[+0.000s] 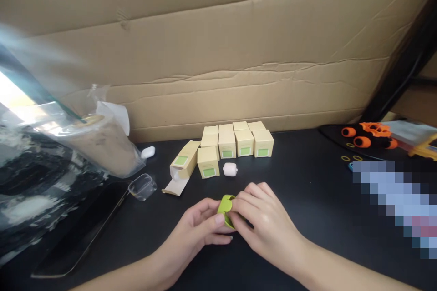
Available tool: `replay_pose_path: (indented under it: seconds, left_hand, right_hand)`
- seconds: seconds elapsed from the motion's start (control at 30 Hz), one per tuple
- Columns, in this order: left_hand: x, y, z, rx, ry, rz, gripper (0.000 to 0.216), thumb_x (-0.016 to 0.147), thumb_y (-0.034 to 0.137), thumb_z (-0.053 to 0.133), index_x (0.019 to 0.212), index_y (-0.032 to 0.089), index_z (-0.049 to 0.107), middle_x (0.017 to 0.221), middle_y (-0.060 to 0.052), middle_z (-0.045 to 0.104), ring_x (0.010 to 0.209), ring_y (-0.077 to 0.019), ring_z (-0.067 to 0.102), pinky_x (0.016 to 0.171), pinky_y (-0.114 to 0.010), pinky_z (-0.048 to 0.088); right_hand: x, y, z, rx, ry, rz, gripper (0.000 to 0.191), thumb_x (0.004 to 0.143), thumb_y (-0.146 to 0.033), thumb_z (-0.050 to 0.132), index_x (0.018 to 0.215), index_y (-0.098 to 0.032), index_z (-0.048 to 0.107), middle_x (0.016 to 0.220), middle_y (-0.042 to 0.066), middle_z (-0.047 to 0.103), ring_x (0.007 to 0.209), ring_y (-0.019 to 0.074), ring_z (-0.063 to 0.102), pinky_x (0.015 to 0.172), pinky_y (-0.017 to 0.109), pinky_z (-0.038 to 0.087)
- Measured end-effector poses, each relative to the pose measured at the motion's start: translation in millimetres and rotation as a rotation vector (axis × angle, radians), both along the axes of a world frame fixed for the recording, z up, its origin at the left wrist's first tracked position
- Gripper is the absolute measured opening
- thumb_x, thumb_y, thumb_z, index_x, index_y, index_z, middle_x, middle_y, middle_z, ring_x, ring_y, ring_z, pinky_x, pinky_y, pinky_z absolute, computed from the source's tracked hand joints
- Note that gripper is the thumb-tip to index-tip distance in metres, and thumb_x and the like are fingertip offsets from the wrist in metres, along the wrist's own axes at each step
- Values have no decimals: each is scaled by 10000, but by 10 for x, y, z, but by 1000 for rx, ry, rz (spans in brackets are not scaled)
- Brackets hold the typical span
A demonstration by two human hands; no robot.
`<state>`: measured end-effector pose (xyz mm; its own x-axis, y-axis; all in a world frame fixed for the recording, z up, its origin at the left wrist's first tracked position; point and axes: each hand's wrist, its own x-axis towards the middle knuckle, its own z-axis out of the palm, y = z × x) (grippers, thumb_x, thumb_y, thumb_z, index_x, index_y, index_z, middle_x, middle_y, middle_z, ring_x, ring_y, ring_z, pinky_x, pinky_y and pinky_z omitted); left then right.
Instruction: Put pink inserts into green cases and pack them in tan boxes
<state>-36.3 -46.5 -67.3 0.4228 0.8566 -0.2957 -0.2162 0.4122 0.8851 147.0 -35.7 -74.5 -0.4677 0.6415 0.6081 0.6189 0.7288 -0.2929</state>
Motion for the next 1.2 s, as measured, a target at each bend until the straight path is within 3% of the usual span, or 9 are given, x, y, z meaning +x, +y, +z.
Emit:
replay_pose_path:
  seconds: [0.13, 0.3, 0.4, 0.5, 0.57, 0.73, 0.9, 1.0, 1.2]
  left_hand:
    - [-20, 40, -4, 38, -12, -21, 412, 679, 413, 788, 970, 150, 659, 966, -78, 708, 874, -229, 707, 749, -318, 554]
    - [-39, 105, 5, 211, 154, 7, 295, 693, 395, 762, 725, 147, 607, 683, -26, 669, 630, -140, 641, 618, -251, 503]
    - [-48, 94, 31, 322, 262, -13, 167, 733, 266, 698, 716, 164, 566, 649, 2, 620, 614, -114, 590, 632, -231, 461]
    - [-60, 66, 36, 432, 327, -49, 119, 725, 175, 630, 743, 183, 513, 712, 3, 601, 681, -125, 589, 677, -236, 456]
    - [-75, 60, 16, 539, 374, -99, 99, 734, 163, 582, 761, 188, 490, 760, -13, 601, 710, -137, 589, 697, -253, 464]
    - [-131, 112, -41, 966, 655, -105, 95, 715, 112, 516, 764, 190, 496, 749, -15, 576, 677, -141, 524, 637, -261, 429]
    - [-131, 135, -22, 1308, 836, -117, 169, 649, 54, 501, 747, 191, 483, 710, 7, 568, 642, -129, 476, 603, -248, 367]
    - [-107, 120, -14, 1321, 882, -139, 169, 624, 80, 568, 718, 193, 484, 679, 18, 570, 628, -130, 455, 582, -249, 333]
    - [-78, 132, 12, 1062, 895, -189, 258, 611, 126, 682, 624, 190, 431, 608, 42, 536, 634, -127, 449, 596, -249, 306]
  right_hand:
    - [27, -6, 51, -46, 39, -9, 159, 908, -161, 533, 774, -221, 595, 718, -1, 659, 670, 161, 552, 627, 323, 370]
    - [68, -40, 136, -254, 82, 20, 159, 890, -180, 543, 770, -248, 621, 734, 0, 661, 712, 179, 596, 662, 336, 450]
    - [101, -70, 145, -244, 163, 18, 150, 889, -218, 552, 1015, -278, 605, 877, 7, 671, 778, 182, 615, 723, 341, 491]
    - [122, -96, 114, -283, 209, 22, 666, 755, -300, 724, 1335, -302, 397, 1128, 33, 634, 928, 199, 630, 799, 335, 521]
    - [116, -113, 96, -365, 139, 36, 832, 636, -284, 813, 1348, -304, 384, 1172, 32, 639, 975, 221, 636, 818, 343, 522]
    - [71, -153, 146, -347, 44, 44, 474, 662, -132, 701, 1091, -275, 561, 966, -25, 711, 810, 188, 657, 757, 351, 487]
    - [49, -177, 190, -214, 128, 46, 459, 580, -121, 686, 999, -266, 567, 833, -54, 691, 707, 170, 636, 670, 330, 453]
    - [39, -190, 182, -184, 161, 84, 422, 558, -116, 684, 940, -249, 564, 756, -64, 673, 646, 157, 624, 643, 326, 438]
    - [37, -199, 181, -221, 145, 99, 408, 532, -121, 673, 904, -246, 560, 724, -83, 665, 600, 140, 613, 693, 348, 431]
